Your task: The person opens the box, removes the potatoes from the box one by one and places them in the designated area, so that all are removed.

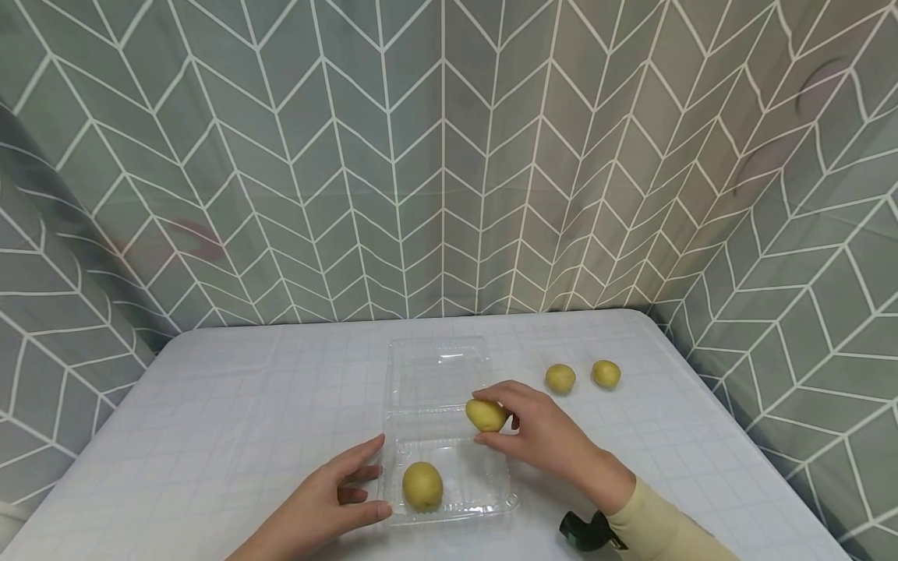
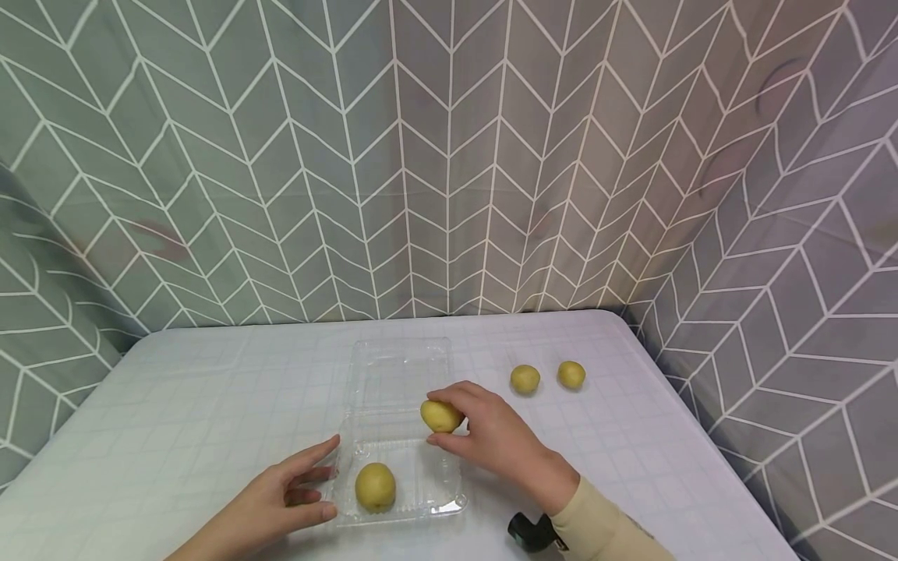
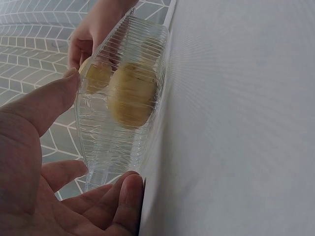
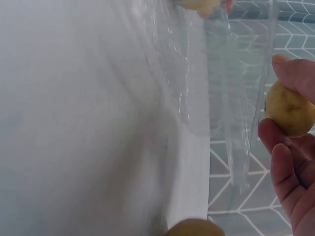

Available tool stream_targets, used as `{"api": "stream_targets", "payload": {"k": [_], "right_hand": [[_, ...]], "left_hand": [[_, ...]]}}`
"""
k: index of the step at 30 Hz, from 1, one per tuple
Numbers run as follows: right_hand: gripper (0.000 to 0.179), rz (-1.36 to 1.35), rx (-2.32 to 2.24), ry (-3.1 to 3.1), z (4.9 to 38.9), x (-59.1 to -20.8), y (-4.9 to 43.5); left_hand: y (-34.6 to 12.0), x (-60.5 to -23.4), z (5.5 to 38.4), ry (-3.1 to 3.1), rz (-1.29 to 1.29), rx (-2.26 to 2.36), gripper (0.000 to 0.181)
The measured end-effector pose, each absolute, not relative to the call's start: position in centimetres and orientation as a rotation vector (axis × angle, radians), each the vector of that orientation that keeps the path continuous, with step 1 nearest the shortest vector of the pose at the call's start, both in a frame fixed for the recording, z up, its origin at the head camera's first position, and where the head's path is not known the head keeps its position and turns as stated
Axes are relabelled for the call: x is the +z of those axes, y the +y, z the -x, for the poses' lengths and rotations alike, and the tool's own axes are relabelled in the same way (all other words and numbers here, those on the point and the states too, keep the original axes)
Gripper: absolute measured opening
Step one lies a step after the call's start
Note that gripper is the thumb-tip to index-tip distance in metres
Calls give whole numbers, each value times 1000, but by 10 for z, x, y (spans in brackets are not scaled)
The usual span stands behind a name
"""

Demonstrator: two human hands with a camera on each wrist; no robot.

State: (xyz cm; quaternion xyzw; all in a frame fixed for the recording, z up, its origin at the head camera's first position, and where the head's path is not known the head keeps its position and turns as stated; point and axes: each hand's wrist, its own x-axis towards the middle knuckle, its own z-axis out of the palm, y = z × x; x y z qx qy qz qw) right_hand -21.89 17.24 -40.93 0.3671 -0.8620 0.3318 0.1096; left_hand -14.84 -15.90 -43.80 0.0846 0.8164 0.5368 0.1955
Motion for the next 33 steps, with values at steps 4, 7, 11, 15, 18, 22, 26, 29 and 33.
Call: {"api": "stream_targets", "payload": {"k": [4,7,11,15,18,22,26,29,33], "right_hand": [[51,-1027,950,-2527,218,-408,181],[52,-984,936,-2527,217,-407,187],[52,-930,918,-2534,215,-405,195],[53,-894,915,-2543,214,-406,205],[53,-870,925,-2550,213,-408,212],[54,-822,931,-2566,212,-409,220],[53,-777,910,-2579,212,-410,226],[53,-751,883,-2585,212,-411,230],[52,-730,880,-2577,211,-412,234]], "left_hand": [[-158,-438,149,2282,-215,1502,90],[-158,-438,149,2285,-208,1498,90],[-158,-439,149,2294,-208,1489,90],[-158,-440,150,2297,-215,1490,90],[-158,-441,150,2295,-218,1494,89],[-158,-440,149,2302,-219,1484,89],[-159,-440,149,2307,-221,1480,88],[-159,-440,149,2307,-231,1486,88],[-160,-440,149,2307,-234,1488,88]]}}
